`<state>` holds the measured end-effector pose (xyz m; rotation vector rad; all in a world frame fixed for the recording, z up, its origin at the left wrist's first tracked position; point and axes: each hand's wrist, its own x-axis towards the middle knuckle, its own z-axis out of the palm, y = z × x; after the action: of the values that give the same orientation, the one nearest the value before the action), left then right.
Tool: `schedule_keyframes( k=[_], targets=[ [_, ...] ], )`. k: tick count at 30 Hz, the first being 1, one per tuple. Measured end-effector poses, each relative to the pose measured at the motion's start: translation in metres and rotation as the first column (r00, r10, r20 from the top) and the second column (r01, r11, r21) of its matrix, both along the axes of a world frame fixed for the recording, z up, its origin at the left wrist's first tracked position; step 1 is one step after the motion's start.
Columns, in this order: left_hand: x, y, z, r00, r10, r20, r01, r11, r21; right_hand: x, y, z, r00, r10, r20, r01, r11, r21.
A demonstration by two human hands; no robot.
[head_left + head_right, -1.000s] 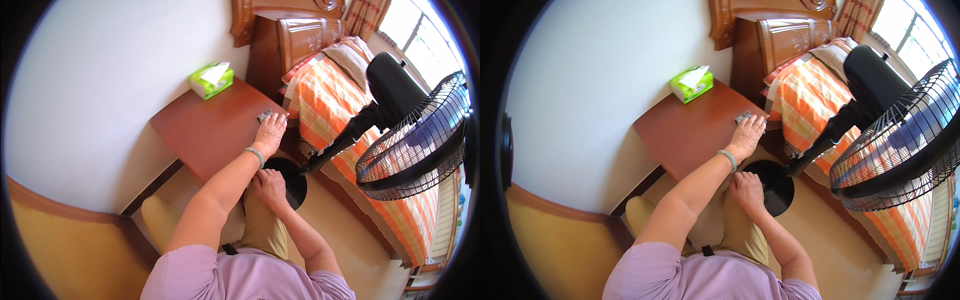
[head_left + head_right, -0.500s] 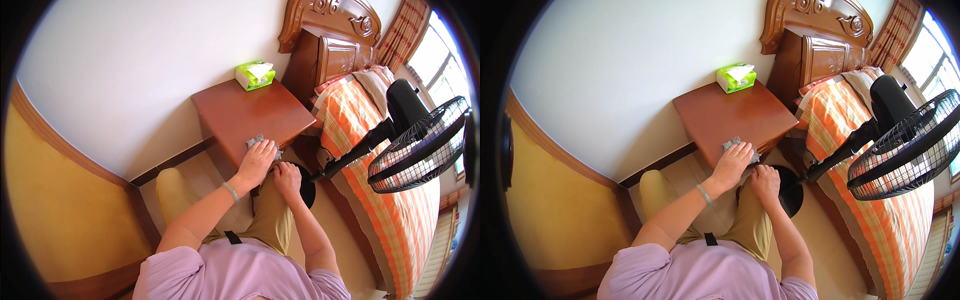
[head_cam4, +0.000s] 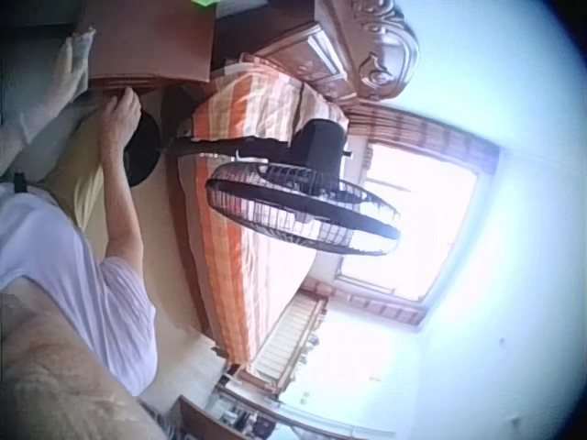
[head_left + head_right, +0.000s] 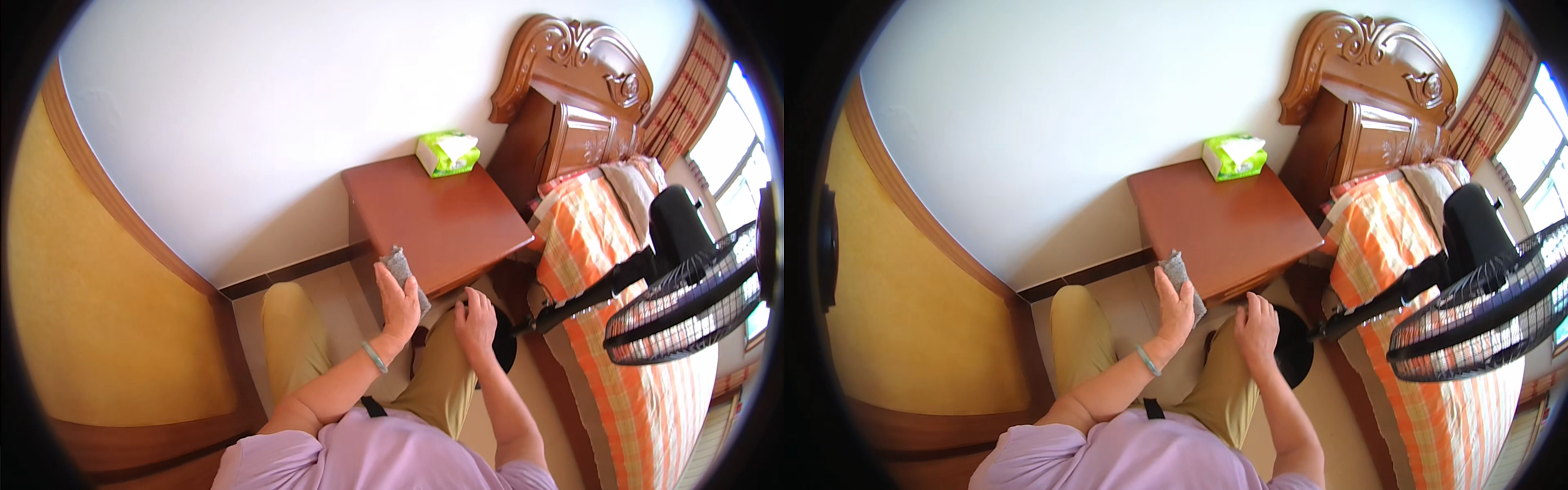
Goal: The person kneels beside a wooden bedside table and wipes its top and sides with a gray cloth. They temporarily move a tissue box to reach underneath, then return it to the table and continue wiping the surface.
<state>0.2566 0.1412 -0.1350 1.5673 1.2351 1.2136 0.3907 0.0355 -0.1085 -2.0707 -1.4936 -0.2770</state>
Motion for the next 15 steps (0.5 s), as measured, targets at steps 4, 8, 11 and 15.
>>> schedule_keyframes(
  k=[4, 8, 11, 15],
  targets=[
    [0.002, 0.026, 0.012, 1.000, 0.031, 0.002, -0.030, 0.997, -0.066, -0.007, -0.002, 0.015, 0.970, 0.079, 0.228, -0.087, 0.996, 0.026],
    [0.001, 0.079, 0.023, 0.991, 0.076, -0.114, -0.085, 0.994, -0.073, 0.006, 0.020, 0.023, 0.985, 0.131, 0.116, -0.138, 0.989, 0.052],
    [0.005, 0.127, 0.036, 0.966, 0.142, -0.217, -0.169, 0.979, -0.112, 0.013, 0.044, 0.020, 0.990, 0.131, 0.057, -0.128, 0.990, -0.054],
    [0.005, 0.199, 0.042, 0.939, 0.212, -0.273, -0.261, 0.952, -0.160, 0.011, 0.053, 0.012, 0.994, 0.107, 0.030, -0.104, 0.989, -0.104]
  ],
)
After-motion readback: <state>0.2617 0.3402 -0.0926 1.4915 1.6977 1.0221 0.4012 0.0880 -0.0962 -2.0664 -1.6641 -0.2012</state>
